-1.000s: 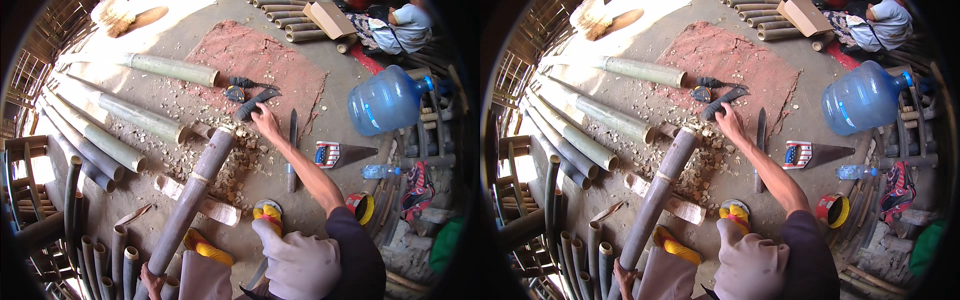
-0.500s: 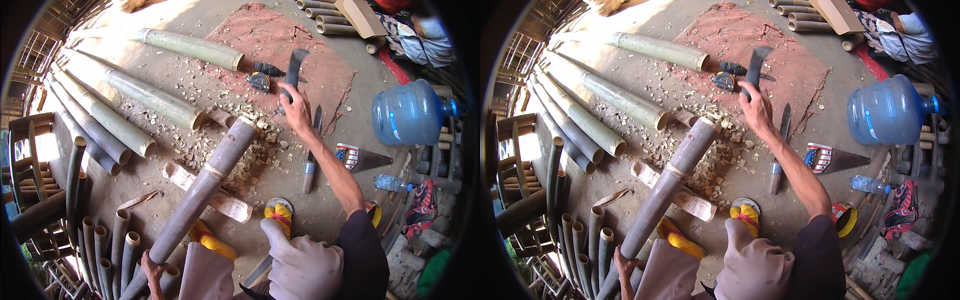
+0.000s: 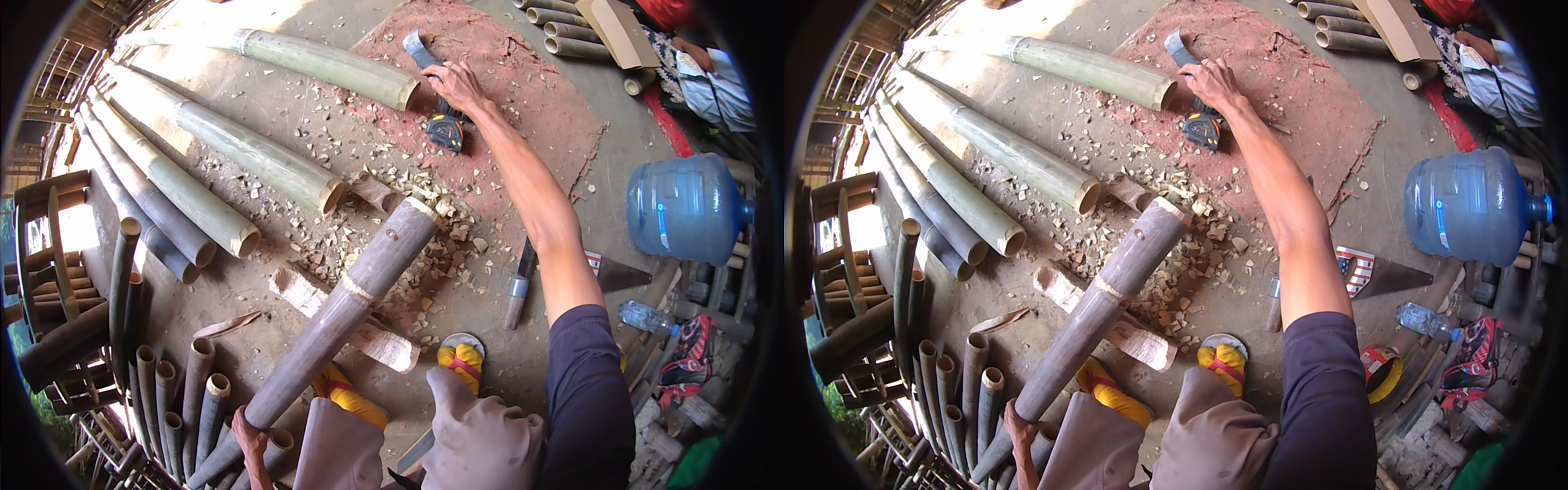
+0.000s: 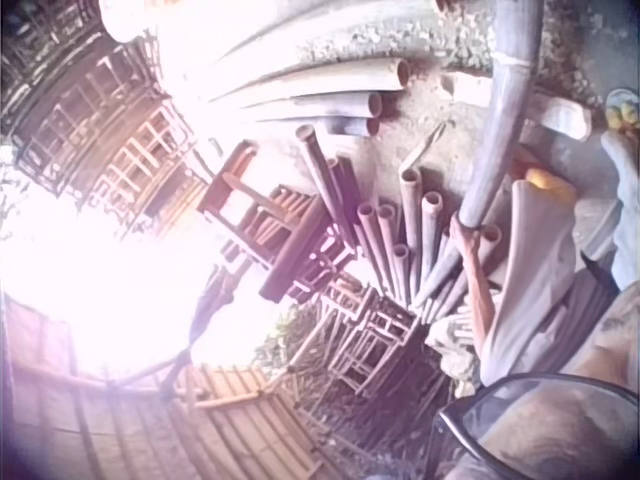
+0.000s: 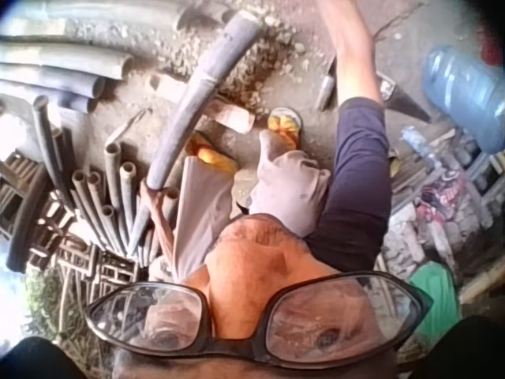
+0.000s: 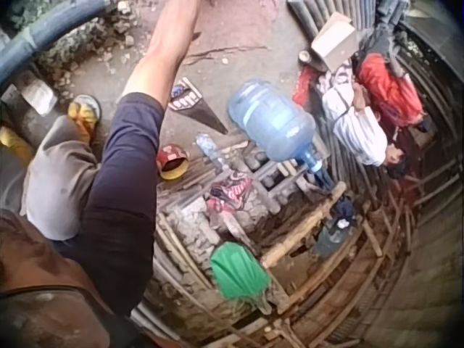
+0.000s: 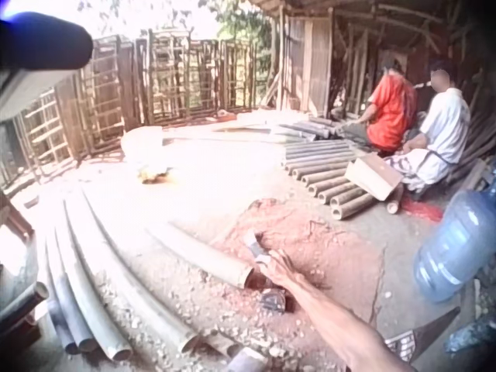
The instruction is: The person processes bamboo stalks by measuring them with a tape measure, marking them with a knife, and cutting them using a hand saw and a machete.
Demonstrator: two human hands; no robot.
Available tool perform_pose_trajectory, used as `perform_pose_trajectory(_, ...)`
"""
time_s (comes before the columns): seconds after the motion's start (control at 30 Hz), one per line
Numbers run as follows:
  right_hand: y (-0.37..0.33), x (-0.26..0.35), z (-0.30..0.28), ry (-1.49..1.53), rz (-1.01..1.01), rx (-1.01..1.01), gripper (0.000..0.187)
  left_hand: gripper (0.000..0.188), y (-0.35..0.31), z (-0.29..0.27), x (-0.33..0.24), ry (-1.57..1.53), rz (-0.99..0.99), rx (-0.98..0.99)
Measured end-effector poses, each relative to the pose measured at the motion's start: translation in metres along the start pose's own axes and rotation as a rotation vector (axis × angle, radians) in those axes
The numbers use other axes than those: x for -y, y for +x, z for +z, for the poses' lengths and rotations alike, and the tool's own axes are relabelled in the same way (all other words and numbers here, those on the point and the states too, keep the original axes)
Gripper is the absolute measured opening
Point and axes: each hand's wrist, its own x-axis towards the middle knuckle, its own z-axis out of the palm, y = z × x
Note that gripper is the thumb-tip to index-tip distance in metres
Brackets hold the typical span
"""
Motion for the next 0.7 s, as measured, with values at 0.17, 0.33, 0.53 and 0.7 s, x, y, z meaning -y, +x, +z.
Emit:
perform_pose_trajectory(0.17,-0.031,0.012,-0.021,-0.030,0.250,-0.125,0.041,0.088,-0.003,0.001,0.004,0.022,-0.022,-0.004)
perform_pose_trajectory(0.33,-0.083,0.010,-0.030,0.113,0.350,0.161,0.048,0.091,0.002,0.002,0.003,0.037,-0.001,0.025)
perform_pose_trajectory(0.53,-0.091,0.004,-0.025,0.169,0.234,0.064,0.052,0.092,0.002,0.003,0.004,0.023,-0.016,0.016)
perform_pose_trajectory(0.7,-0.100,0.017,-0.039,0.306,0.515,-0.156,0.045,0.093,0.004,0.006,0.006,0.020,0.012,-0.009)
